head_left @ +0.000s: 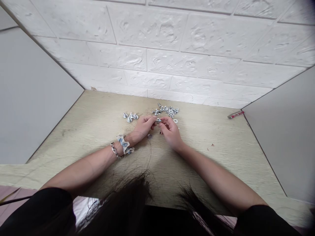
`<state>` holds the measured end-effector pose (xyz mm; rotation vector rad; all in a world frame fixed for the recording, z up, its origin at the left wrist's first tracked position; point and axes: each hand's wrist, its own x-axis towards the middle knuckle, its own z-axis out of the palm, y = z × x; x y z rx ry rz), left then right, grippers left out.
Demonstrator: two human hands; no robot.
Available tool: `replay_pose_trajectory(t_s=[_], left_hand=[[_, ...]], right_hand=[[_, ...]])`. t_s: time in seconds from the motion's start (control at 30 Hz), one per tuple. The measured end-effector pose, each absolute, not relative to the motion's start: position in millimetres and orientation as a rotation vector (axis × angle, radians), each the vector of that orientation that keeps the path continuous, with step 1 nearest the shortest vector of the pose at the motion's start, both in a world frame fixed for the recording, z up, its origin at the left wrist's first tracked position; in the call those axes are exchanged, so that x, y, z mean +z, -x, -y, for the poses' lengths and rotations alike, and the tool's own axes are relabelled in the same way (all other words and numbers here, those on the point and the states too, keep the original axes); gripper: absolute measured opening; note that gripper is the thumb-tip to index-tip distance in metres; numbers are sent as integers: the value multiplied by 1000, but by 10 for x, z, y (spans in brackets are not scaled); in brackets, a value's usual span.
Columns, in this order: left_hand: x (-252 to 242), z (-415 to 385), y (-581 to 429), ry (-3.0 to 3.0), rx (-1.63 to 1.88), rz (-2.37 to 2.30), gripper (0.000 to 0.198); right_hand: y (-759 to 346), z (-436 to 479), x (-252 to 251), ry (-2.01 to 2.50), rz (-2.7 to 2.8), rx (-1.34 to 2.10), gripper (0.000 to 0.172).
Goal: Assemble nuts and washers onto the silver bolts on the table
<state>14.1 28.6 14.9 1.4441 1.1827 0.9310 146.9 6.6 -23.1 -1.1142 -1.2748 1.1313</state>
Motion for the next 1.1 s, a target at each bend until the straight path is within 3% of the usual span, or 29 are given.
replay_pose_trajectory(t_s=[0.53, 0.87, 1.1], left_hand=[[155, -283, -130, -1503, 894, -1163, 38], [152, -279, -122, -1495, 869, -1166, 37], [134, -300, -119, -1502, 878, -1194, 37]], right_hand=[[-1502, -53, -240, 1165, 1424, 1118, 16], [-1523, -42, -199, 1187, 1491, 1124, 37], [-1512, -41, -204, 1164, 1514, 1120, 41]])
